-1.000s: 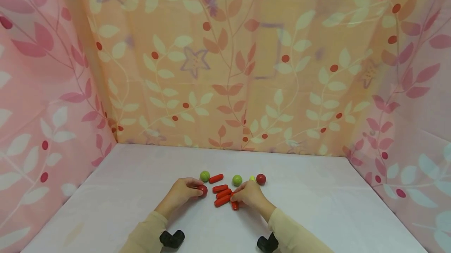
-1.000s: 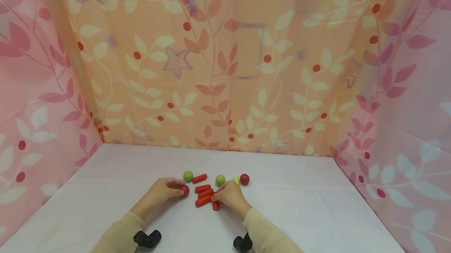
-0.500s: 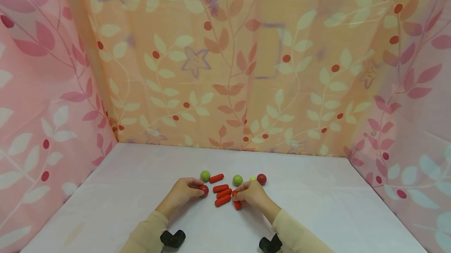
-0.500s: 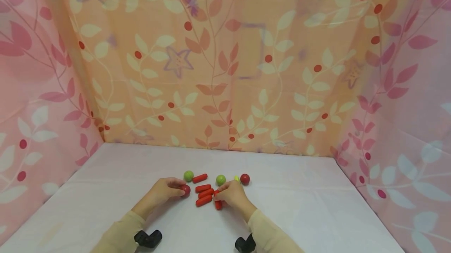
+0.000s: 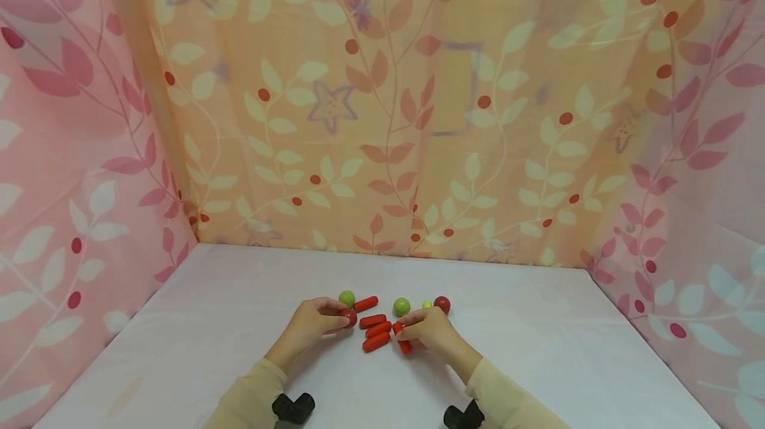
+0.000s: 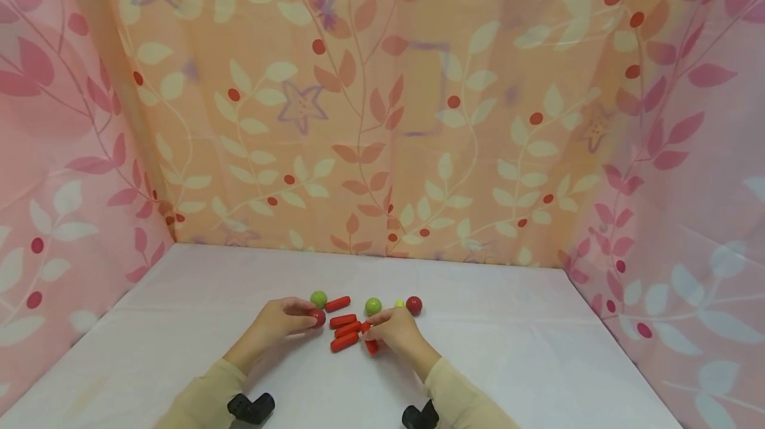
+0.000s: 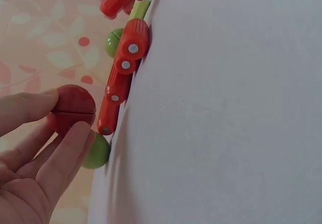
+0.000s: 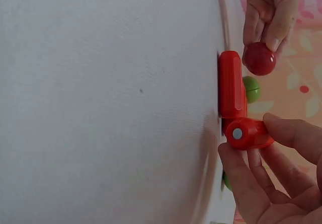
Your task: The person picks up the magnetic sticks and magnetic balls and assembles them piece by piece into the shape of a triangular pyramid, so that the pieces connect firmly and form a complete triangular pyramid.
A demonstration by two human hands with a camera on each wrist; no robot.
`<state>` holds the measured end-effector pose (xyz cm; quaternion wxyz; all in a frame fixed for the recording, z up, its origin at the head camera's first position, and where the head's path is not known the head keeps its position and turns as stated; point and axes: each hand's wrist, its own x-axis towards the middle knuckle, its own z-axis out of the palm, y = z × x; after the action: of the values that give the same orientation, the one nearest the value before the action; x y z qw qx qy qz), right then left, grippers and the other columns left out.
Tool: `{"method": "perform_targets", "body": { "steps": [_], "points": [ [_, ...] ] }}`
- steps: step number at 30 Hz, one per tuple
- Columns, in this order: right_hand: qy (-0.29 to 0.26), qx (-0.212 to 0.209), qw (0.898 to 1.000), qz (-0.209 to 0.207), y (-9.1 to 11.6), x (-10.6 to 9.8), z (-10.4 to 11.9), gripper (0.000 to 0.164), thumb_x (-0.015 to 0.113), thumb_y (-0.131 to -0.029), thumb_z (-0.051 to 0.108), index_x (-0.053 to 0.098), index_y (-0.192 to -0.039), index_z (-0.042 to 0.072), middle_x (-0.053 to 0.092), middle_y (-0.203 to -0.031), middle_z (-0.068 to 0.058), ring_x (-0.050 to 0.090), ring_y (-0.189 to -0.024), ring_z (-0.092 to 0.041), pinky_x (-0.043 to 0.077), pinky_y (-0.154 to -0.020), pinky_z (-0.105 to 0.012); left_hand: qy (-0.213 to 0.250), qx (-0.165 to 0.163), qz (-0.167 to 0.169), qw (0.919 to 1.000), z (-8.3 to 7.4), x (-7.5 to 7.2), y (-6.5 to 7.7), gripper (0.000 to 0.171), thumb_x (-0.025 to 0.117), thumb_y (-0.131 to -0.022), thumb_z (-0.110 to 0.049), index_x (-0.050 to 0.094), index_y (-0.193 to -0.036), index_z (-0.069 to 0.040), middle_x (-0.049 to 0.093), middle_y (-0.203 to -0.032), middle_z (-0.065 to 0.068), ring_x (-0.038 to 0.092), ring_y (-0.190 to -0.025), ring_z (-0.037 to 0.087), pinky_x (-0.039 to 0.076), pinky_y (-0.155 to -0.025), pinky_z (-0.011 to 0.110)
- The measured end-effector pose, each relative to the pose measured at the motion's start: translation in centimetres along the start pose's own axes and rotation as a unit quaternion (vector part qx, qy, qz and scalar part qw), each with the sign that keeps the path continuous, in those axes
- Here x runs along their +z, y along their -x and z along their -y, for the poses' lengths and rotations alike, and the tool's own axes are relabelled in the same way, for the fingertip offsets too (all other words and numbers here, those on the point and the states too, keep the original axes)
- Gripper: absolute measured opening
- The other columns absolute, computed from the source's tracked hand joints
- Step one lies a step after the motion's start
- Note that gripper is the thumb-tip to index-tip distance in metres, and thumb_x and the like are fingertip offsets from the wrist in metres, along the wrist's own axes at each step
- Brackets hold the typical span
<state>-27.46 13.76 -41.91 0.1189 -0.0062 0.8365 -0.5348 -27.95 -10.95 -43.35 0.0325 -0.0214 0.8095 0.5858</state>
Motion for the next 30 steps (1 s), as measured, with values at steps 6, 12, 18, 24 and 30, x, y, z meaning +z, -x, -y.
{"method": "perform_targets", "body": {
  "steps": [6, 12, 18, 24, 30],
  "points": [
    [0.004, -0.001, 1.0, 0.007, 0.2, -0.3, 0.4, 0.023, 0.079, -0.081, 0.005, 0.075, -0.102, -0.003, 0.072, -0.096, -0.007, 0.067, -0.072, -0.013, 0.062, -0.07, -0.033, 0.02, -0.004, 0.003, 0.9998, -0.6, 0.4, 0.2, 0.032, 0.082, -0.08, -0.011, 0.072, -0.11, -0.002, 0.074, -0.105, 0.01, 0.069, -0.094, 0.018, 0.06, -0.085, 0.034],
    [0.018, -0.007, 1.0, 0.006, 0.4, -0.3, 0.9, 0.023, 0.08, -0.08, 0.009, 0.076, -0.101, 0.0, 0.068, -0.104, -0.009, 0.066, -0.076, -0.013, 0.061, -0.072, -0.032, 0.021, 0.006, 0.003, 0.9998, -0.9, 0.8, 0.4, 0.032, 0.081, -0.081, -0.012, 0.073, -0.11, -0.002, 0.073, -0.109, 0.01, 0.068, -0.096, 0.019, 0.059, -0.083, 0.033],
    [0.01, -0.012, 1.0, 0.013, 0.5, -0.3, 1.4, 0.024, 0.079, -0.081, 0.009, 0.076, -0.103, 0.0, 0.062, -0.111, -0.012, 0.065, -0.083, -0.014, 0.061, -0.076, -0.033, 0.028, 0.024, 0.011, 0.9993, -1.0, 1.4, 0.5, 0.028, 0.08, -0.082, -0.011, 0.074, -0.108, -0.002, 0.074, -0.105, 0.008, 0.068, -0.093, 0.017, 0.06, -0.083, 0.032],
    [0.011, -0.023, 0.999, 0.022, 0.5, -0.2, 1.5, 0.024, 0.078, -0.082, 0.009, 0.076, -0.105, -0.001, 0.074, -0.102, -0.01, 0.066, -0.08, -0.013, 0.062, -0.076, -0.034, 0.023, 0.033, 0.018, 0.999, -1.3, 1.8, 0.6, 0.027, 0.081, -0.082, -0.015, 0.075, -0.106, -0.005, 0.074, -0.104, 0.005, 0.068, -0.097, 0.016, 0.056, -0.09, 0.035],
    [0.02, -0.034, 0.999, 0.023, 0.5, -0.1, 1.6, 0.025, 0.077, -0.082, 0.009, 0.076, -0.105, -0.001, 0.076, -0.096, -0.01, 0.064, -0.081, -0.013, 0.061, -0.076, -0.033, 0.006, 0.03, 0.021, 0.9993, -1.7, 2.1, 0.7, 0.031, 0.083, -0.08, -0.021, 0.075, -0.108, -0.008, 0.074, -0.108, 0.005, 0.066, -0.103, 0.019, 0.055, -0.092, 0.04]
  ]
}}
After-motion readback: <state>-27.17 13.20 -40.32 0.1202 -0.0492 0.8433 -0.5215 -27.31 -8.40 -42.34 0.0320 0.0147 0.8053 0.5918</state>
